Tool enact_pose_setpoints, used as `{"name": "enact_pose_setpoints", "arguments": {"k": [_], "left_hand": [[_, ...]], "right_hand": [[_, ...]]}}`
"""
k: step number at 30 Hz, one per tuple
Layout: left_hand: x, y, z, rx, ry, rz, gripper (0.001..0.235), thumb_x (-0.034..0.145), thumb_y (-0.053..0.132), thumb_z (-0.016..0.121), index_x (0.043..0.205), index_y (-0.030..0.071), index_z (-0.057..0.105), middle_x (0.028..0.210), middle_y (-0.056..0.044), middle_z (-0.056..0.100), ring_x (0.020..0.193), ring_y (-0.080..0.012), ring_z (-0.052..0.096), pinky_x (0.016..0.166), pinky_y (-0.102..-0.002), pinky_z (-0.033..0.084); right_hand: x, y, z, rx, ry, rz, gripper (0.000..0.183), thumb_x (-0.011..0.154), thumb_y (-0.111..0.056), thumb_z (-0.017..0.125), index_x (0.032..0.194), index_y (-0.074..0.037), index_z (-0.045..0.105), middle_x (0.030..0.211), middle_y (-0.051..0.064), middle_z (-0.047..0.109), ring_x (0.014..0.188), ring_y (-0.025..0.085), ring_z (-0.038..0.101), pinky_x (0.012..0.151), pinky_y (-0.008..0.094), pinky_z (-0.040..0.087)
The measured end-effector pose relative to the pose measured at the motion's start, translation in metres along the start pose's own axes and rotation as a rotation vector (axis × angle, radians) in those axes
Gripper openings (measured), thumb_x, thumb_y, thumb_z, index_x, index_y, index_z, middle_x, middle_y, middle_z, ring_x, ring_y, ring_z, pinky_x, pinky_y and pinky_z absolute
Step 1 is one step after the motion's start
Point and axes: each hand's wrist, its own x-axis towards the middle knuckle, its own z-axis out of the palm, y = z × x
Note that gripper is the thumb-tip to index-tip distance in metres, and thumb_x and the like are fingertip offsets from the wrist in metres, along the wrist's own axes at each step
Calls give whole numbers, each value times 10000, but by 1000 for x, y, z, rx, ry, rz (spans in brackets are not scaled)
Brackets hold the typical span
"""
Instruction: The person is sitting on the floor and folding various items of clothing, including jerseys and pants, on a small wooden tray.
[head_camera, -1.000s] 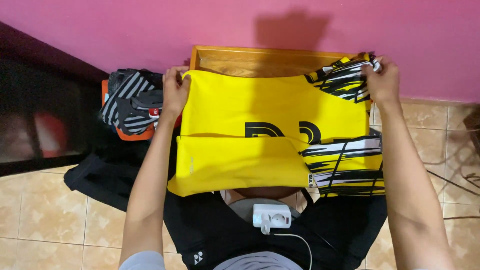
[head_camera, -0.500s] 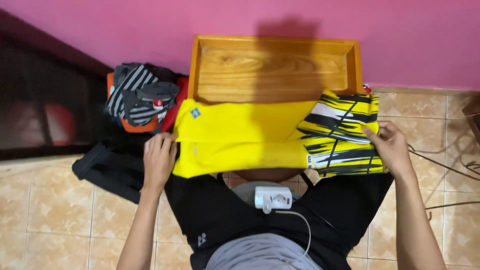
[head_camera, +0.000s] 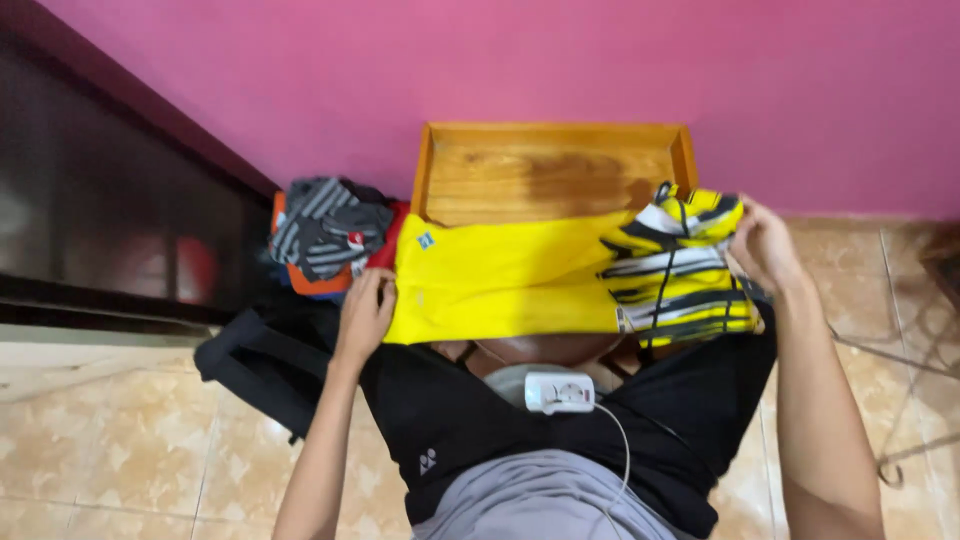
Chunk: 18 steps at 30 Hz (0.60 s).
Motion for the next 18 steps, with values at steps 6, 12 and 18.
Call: {"name": "enact_pose_setpoints", "arguments": {"k": [6, 12, 18], "left_hand": [[6, -2, -3, -16, -39, -355, 238, 1071, 302, 467, 1208, 124, 542, 1049, -105, 719, 1036, -336, 679, 766, -468, 500], [43, -43, 26, -378, -147, -744, 736, 1062, 705, 371, 1408, 63, 478, 1480, -316, 503, 1414, -435, 455, 1194, -535, 314], [44, 108, -11, -784, -44, -806, 744, 1069, 568, 388, 1497, -35, 473, 1528, -322, 458, 1458, -414, 415, 1240, -511, 253]], "right_hand": [[32, 51, -73, -759, 442, -25, 296, 1019, -227, 580, 1269, -155, 437, 1251, 82, 576, 1110, 169, 568, 896, 344, 465], [-8, 46, 69, -1672, 504, -545, 347, 876, -180, 792, 1188, -110, 659, 1015, 147, 676, 1027, 409, 642, 908, 548, 423], [19, 118, 106, -1736, 207, -285, 307, 1034, -395, 676, 1222, -152, 661, 1165, 43, 674, 1183, 254, 602, 954, 432, 371]]}}
